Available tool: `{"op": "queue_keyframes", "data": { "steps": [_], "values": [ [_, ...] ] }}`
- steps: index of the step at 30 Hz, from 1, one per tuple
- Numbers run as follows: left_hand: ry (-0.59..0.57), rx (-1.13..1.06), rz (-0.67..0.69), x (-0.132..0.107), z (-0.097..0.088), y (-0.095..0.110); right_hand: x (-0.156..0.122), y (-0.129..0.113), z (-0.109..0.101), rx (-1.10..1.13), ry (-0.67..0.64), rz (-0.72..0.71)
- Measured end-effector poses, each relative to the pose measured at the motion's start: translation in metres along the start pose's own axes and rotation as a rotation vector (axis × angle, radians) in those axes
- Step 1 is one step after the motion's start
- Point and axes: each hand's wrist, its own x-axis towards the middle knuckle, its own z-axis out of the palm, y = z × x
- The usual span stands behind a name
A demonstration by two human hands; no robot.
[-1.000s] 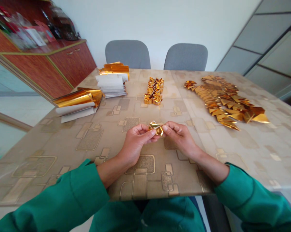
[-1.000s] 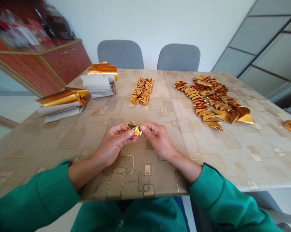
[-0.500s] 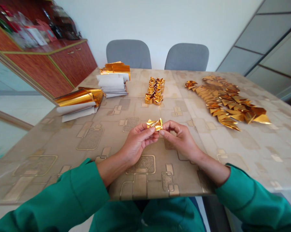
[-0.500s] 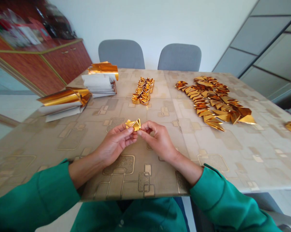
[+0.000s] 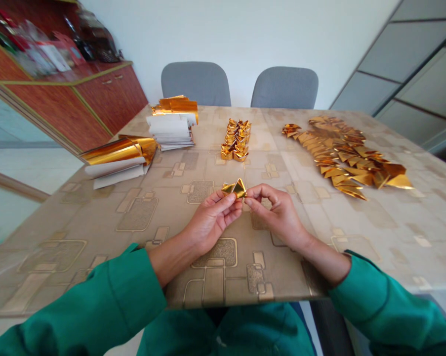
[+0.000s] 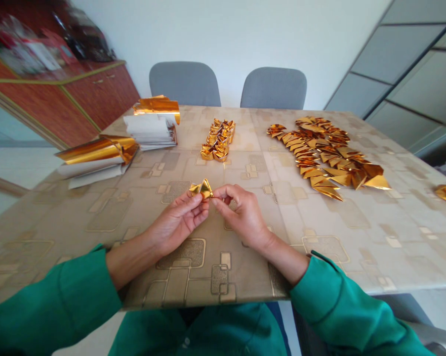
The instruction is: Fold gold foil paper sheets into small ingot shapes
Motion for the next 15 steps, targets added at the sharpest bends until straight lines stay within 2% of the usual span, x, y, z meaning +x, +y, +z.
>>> {"op": "queue_keyframes", "data": {
  "steps": [7,11,15],
  "values": [
    [-0.012,-0.015,-0.056,-0.0005,-0.0015,-0.0006,0.0005,0.0006,0.0006,0.039,-0.003,0.032],
    [-0.008,-0.032,-0.090,-0.0014,-0.0002,-0.0004,0.0008,0.0033,0.0023,0.195,-0.027,0.119],
    [-0.023,-0.009,-0.055,-0.0016,0.0011,-0.0008,0.0008,0.0041,0.0037,0.320,-0.070,0.183]
  ]
}}
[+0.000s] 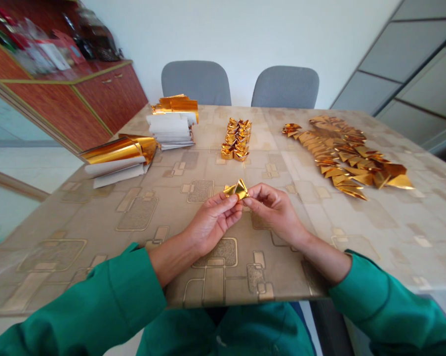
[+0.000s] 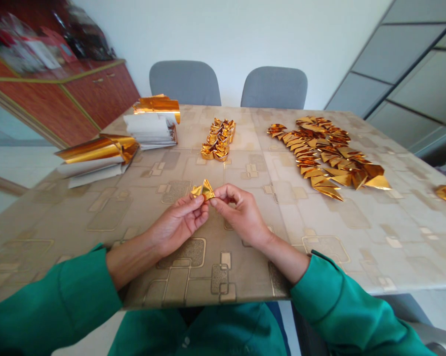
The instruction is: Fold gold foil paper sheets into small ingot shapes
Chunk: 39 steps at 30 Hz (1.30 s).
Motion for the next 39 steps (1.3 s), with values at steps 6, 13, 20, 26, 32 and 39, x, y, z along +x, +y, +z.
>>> {"op": "queue_keyframes", "data": {
  "steps": [6,13,20,26,32,39],
  "values": [
    [0.003,0.071,0.019,-0.0009,0.0011,0.0004,-0.0025,-0.0021,0.0038,-0.052,-0.020,-0.015],
    [-0.027,0.079,-0.030,0.0005,-0.0028,-0.0005,-0.0049,-0.0045,0.0062,-0.184,0.026,-0.064],
    [-0.003,0.077,-0.006,-0.0005,-0.0001,-0.0007,-0.0018,-0.0009,0.0056,-0.109,0.068,-0.015],
    [0.009,0.078,0.242,0.0011,-0.0014,-0.0026,0.0011,-0.0059,0.0056,0.263,0.019,0.215],
    [0.031,0.108,0.254,0.0015,-0.0011,-0.0044,0.0010,-0.0082,0.0066,0.460,0.034,0.342],
    [0.038,0.146,0.309,0.0008,0.0002,-0.0052,0.0009,-0.0057,0.0053,0.505,0.056,0.342]
  ]
}}
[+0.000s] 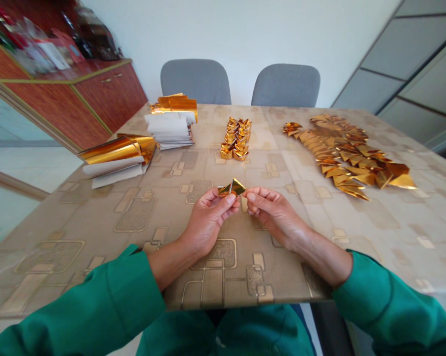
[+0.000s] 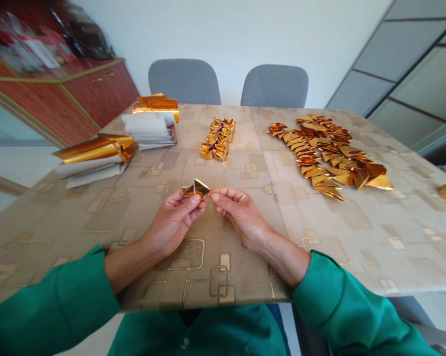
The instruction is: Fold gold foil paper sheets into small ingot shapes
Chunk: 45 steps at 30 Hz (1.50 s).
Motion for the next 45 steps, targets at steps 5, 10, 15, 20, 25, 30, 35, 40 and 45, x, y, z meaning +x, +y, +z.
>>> {"op": "queue_keyframes", "data": {
  "steps": [5,10,15,20,25,30,35,40,45],
  "values": [
    [-0.003,-0.005,0.018,0.002,-0.001,-0.002,0.000,0.003,0.000,0.073,0.021,0.014],
    [-0.003,0.016,0.044,0.002,0.000,-0.003,-0.002,0.004,0.003,0.189,0.014,0.054],
    [0.010,0.069,0.065,0.001,0.002,-0.004,-0.003,0.003,0.009,0.316,-0.016,0.107],
    [0.017,0.092,0.083,0.001,0.002,-0.004,-0.001,0.004,0.009,0.293,0.021,0.125],
    [0.024,0.103,0.067,0.002,0.001,-0.003,-0.001,0.005,0.008,0.265,0.064,0.124],
    [0.016,0.157,0.091,0.001,0.000,-0.005,-0.002,0.006,0.008,0.277,0.050,0.140],
    [-0.003,0.192,0.110,0.001,0.000,-0.007,-0.001,0.007,0.010,0.344,0.037,0.126],
    [-0.017,0.154,0.088,0.002,0.000,-0.007,0.000,0.005,0.009,0.380,0.007,0.154],
    [-0.013,0.150,0.074,0.001,-0.001,-0.007,0.000,0.005,0.008,0.418,0.030,0.210]
  ]
}}
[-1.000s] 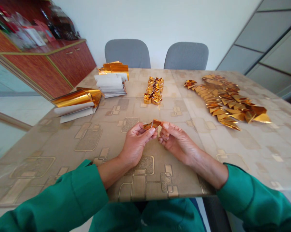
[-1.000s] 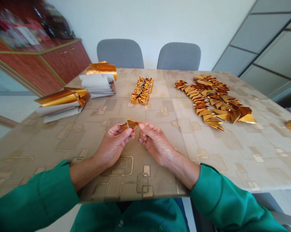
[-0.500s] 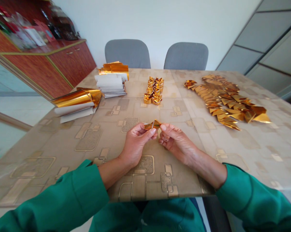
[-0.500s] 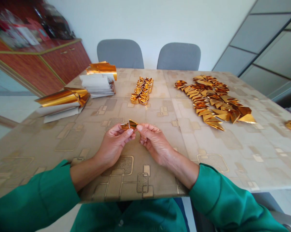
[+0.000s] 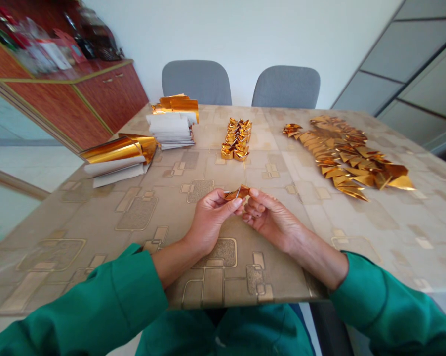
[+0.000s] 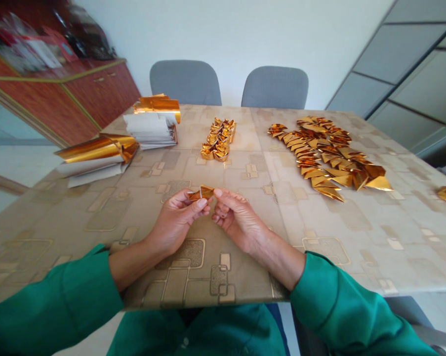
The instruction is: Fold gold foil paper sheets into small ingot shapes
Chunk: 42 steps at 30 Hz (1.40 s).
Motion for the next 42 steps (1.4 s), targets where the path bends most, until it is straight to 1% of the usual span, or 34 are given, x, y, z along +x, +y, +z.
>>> {"op": "queue_keyframes", "data": {
  "steps": [4,7,9,11,13,16,19,22,26,31,33,38,42],
  "values": [
    [-0.016,-0.115,-0.103,0.001,0.002,0.003,-0.001,0.002,0.001,-0.013,-0.027,-0.026],
    [-0.034,-0.159,-0.135,0.002,0.001,0.007,-0.001,0.000,0.002,-0.086,-0.033,-0.071],
    [-0.032,-0.151,-0.129,0.001,0.000,0.009,-0.002,-0.004,0.002,-0.217,-0.002,-0.168],
    [-0.018,-0.131,-0.117,0.001,-0.001,0.011,-0.002,-0.009,0.002,-0.416,0.029,-0.312],
    [-0.014,-0.102,-0.105,0.001,-0.002,0.012,-0.001,-0.013,0.000,-0.613,0.015,-0.420],
    [-0.021,-0.016,-0.063,0.001,-0.001,0.013,0.000,-0.013,-0.004,-0.815,-0.038,-0.469],
    [-0.017,0.088,-0.019,0.001,-0.001,0.012,0.002,-0.011,-0.010,-0.912,-0.035,-0.489],
    [-0.024,0.123,-0.032,0.002,-0.002,0.013,0.002,-0.012,-0.011,-0.939,-0.042,-0.497],
    [-0.039,0.124,-0.101,0.003,-0.006,0.015,0.000,-0.017,-0.009,-0.967,-0.110,-0.443],
    [-0.095,0.170,-0.110,0.004,-0.007,0.014,0.002,-0.017,-0.010,-0.893,-0.117,-0.370],
    [-0.101,0.140,-0.114,0.003,-0.007,0.013,0.003,-0.015,-0.012,-0.846,-0.103,-0.329],
    [-0.051,-0.018,-0.140,0.003,-0.005,0.014,0.004,-0.014,-0.012,-0.710,-0.087,-0.260],
    [-0.053,-0.020,-0.143,0.002,-0.005,0.016,0.003,-0.014,-0.009,-0.664,-0.085,-0.245]
  ]
}}
